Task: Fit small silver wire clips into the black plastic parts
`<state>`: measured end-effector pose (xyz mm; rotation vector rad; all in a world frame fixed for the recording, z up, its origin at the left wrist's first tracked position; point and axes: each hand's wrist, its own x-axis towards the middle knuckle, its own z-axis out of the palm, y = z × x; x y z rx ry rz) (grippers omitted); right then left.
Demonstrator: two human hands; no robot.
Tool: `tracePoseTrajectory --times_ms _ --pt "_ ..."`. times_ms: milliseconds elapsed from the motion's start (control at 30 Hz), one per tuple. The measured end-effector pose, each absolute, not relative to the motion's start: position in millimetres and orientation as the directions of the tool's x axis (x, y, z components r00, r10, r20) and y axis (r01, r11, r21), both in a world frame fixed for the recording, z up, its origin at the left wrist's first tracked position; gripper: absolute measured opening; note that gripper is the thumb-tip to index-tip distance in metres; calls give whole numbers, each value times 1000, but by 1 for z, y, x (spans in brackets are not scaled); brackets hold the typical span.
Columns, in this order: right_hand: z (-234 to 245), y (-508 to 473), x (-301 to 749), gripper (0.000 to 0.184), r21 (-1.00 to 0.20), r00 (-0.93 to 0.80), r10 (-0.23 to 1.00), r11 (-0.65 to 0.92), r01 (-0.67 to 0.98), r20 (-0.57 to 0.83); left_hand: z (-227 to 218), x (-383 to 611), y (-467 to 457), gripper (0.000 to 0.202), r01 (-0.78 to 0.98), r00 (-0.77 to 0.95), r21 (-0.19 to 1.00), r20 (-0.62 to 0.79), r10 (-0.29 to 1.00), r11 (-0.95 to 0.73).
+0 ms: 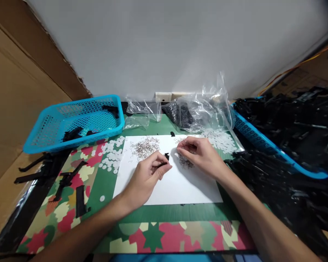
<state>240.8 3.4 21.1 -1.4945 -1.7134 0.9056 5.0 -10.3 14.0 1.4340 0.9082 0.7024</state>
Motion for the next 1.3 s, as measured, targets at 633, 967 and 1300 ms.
tracePoseTrajectory --times_ms 633,967,1300 --pt "20 -5 221 11 -694 -182 976 211 689 116 11 12 -20 15 117 547 969 -245 800 217" --pt "19 -10 219 10 -621 -176 976 220 753 133 9 10 -20 19 92 547 971 -233 804 219" --pt "15 -12 218 13 -582 -178 968 249 774 178 13 10 -18 18 75 569 968 -238 787 239"
